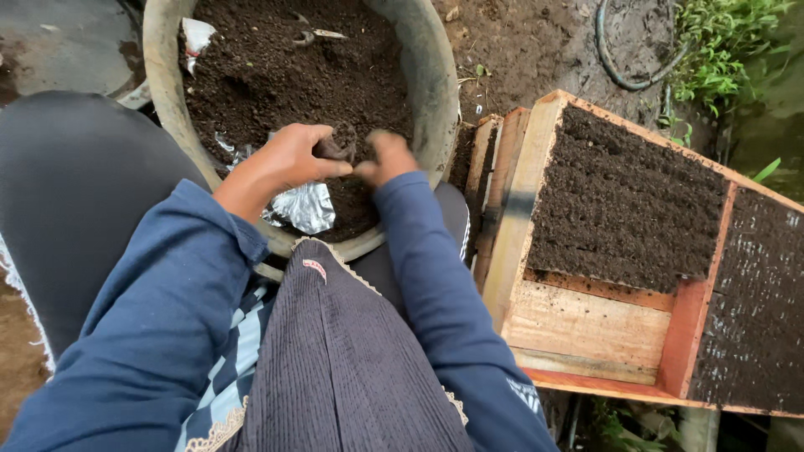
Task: The person scoops soil from a bucket and places it into a wooden seed tray. They use their hands to spread and level the soil within the tray's compartments.
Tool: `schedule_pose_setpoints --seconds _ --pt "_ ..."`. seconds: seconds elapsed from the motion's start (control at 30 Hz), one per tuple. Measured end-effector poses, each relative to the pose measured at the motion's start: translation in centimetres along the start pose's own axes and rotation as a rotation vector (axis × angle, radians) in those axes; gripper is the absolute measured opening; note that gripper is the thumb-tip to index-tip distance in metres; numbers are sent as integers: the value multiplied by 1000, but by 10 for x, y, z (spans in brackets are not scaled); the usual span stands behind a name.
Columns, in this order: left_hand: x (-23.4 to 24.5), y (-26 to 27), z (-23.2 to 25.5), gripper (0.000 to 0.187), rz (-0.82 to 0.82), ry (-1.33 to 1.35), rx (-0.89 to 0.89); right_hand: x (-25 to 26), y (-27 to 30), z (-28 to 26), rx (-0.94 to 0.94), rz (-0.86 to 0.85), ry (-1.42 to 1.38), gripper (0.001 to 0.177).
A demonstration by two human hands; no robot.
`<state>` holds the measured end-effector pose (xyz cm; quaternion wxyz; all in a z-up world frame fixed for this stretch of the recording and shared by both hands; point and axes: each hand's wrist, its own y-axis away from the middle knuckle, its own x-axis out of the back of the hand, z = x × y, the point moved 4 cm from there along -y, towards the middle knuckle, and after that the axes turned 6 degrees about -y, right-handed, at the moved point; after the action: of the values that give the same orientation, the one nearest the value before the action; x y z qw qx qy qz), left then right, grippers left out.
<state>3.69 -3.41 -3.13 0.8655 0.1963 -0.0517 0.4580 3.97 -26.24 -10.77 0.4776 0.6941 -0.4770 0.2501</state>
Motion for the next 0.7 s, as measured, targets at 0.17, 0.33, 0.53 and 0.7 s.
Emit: schedule_pose_setpoints --seconds 0.17,0.33,0.53,0.7 --pt "-18 -4 -7 72 21 -84 -14 -69 -15 27 108 -117 -27 53" --pt "-14 -3 -3 60 -51 -41 -60 55 30 -40 -273 172 -438 43" --pt "-22 -3 4 65 -101 -78 -43 88 68 -139 -96 201 -1720 41" --pt "-23 -6 -2 61 -110 -6 -12 73 58 -139 214 449 -1487 40"
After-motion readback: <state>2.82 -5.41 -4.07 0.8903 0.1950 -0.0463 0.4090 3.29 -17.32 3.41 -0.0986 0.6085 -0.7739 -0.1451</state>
